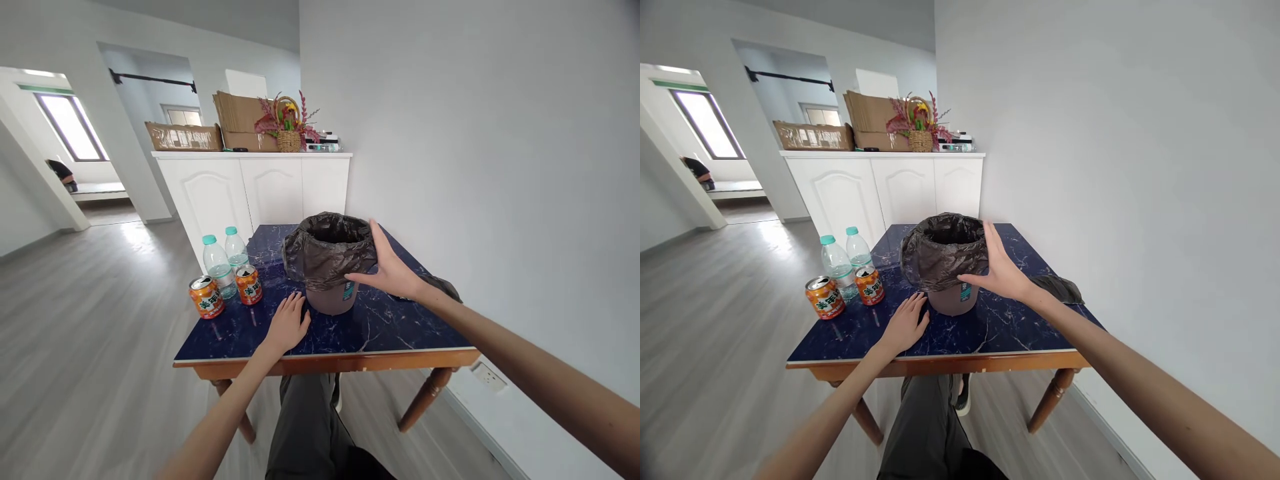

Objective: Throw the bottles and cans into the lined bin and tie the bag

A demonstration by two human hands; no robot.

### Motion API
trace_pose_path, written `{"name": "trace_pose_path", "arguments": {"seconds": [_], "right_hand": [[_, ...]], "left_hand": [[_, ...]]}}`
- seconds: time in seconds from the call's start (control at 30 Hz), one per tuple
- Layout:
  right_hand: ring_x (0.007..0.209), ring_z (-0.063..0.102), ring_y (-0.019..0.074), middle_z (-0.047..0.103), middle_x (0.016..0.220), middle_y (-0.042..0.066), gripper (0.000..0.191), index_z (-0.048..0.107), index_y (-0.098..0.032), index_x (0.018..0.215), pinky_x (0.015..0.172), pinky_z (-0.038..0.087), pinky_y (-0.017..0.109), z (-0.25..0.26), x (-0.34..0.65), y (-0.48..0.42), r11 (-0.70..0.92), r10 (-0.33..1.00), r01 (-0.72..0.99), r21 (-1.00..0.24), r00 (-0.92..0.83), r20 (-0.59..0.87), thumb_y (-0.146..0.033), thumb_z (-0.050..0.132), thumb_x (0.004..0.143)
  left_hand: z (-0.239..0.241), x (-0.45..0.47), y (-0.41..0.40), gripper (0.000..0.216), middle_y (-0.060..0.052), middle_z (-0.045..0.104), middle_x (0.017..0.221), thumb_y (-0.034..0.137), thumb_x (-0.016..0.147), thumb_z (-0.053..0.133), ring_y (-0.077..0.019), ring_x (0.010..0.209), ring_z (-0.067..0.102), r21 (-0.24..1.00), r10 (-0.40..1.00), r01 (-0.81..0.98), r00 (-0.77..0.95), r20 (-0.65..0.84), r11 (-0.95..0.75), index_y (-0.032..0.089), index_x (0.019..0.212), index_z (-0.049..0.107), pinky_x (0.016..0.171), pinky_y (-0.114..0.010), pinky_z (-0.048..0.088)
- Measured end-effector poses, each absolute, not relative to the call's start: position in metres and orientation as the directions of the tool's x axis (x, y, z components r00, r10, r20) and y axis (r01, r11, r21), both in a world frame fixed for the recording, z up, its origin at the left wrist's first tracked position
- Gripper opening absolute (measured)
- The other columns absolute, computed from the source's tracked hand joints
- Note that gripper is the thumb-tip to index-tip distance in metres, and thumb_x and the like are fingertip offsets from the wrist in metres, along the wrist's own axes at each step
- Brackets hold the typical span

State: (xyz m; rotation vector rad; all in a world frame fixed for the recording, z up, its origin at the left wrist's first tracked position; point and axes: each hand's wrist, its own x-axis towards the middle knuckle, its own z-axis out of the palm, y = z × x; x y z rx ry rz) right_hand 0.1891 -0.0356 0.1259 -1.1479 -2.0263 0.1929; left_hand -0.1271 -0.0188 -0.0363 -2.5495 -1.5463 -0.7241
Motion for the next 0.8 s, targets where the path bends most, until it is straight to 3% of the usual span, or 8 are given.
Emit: {"name": "trace_pose_path", "arguments": {"seconds": [0.2, 0.27, 0.47, 0.67, 0.8], "right_hand": [[0.162, 0.039, 0.0402, 0.019, 0.183, 0.015, 0.131, -0.019, -0.03, 0.175, 0.115, 0.057, 0.054, 0.077, 0.197, -0.037, 0.419, 0.905, 0.568, -0.708, -0.203, 0.373, -0.076, 0.07, 0.092], [0.163, 0.036, 0.0396, 0.021, 0.182, 0.016, 0.129, -0.014, -0.028, 0.177, 0.116, 0.056, 0.054, 0.053, 0.197, -0.037, 0.378, 0.923, 0.584, -0.718, -0.173, 0.344, -0.076, 0.07, 0.092], [0.166, 0.028, 0.0383, 0.019, 0.181, 0.024, 0.121, 0.003, -0.017, 0.178, 0.13, 0.037, 0.057, -0.044, 0.198, -0.036, 0.351, 0.909, 0.668, -0.657, -0.074, 0.41, -0.074, 0.068, 0.094], [0.16, 0.044, 0.0368, 0.052, 0.167, 0.022, 0.077, 0.048, -0.017, 0.164, 0.13, 0.038, 0.06, -0.087, 0.201, -0.034, 0.38, 0.868, 0.768, -0.515, -0.104, 0.485, -0.067, 0.05, 0.105], [0.154, 0.053, 0.0368, 0.063, 0.157, 0.02, 0.066, 0.061, -0.018, 0.152, 0.128, 0.042, 0.06, -0.084, 0.199, -0.036, 0.369, 0.867, 0.778, -0.508, -0.092, 0.49, -0.062, 0.049, 0.105]], "left_hand": [[-0.035, -0.129, -0.018, 0.052, -0.023, 0.058, 0.161, 0.036, 0.108, 0.042, -0.037, 0.157, 0.049, 0.16, 0.817, 0.853, 0.397, 0.418, -0.496, 0.01, 0.149, 0.061, 0.128, -0.06, 0.04], [-0.036, -0.129, -0.017, 0.052, -0.022, 0.058, 0.162, 0.037, 0.108, 0.042, -0.0361, 0.157, 0.048, 0.16, 0.817, 0.853, 0.398, 0.418, -0.497, 0.012, 0.15, 0.06, 0.129, -0.06, 0.04], [-0.035, -0.126, -0.024, 0.051, -0.019, 0.058, 0.162, 0.034, 0.107, 0.042, -0.0342, 0.156, 0.05, 0.146, 0.814, 0.857, 0.398, 0.422, -0.495, 0.016, 0.151, 0.061, 0.129, -0.059, 0.04], [-0.011, -0.137, -0.049, 0.044, -0.015, 0.074, 0.143, 0.026, 0.102, 0.048, -0.0347, 0.143, 0.061, 0.085, 0.779, 0.838, 0.458, 0.427, -0.539, 0.019, 0.139, 0.07, 0.122, -0.056, 0.046], [0.036, -0.158, -0.055, 0.035, -0.014, 0.078, 0.121, 0.024, 0.103, 0.047, -0.035, 0.132, 0.063, 0.046, 0.751, 0.837, 0.463, 0.471, -0.545, 0.022, 0.124, 0.075, 0.117, -0.056, 0.046]]}}
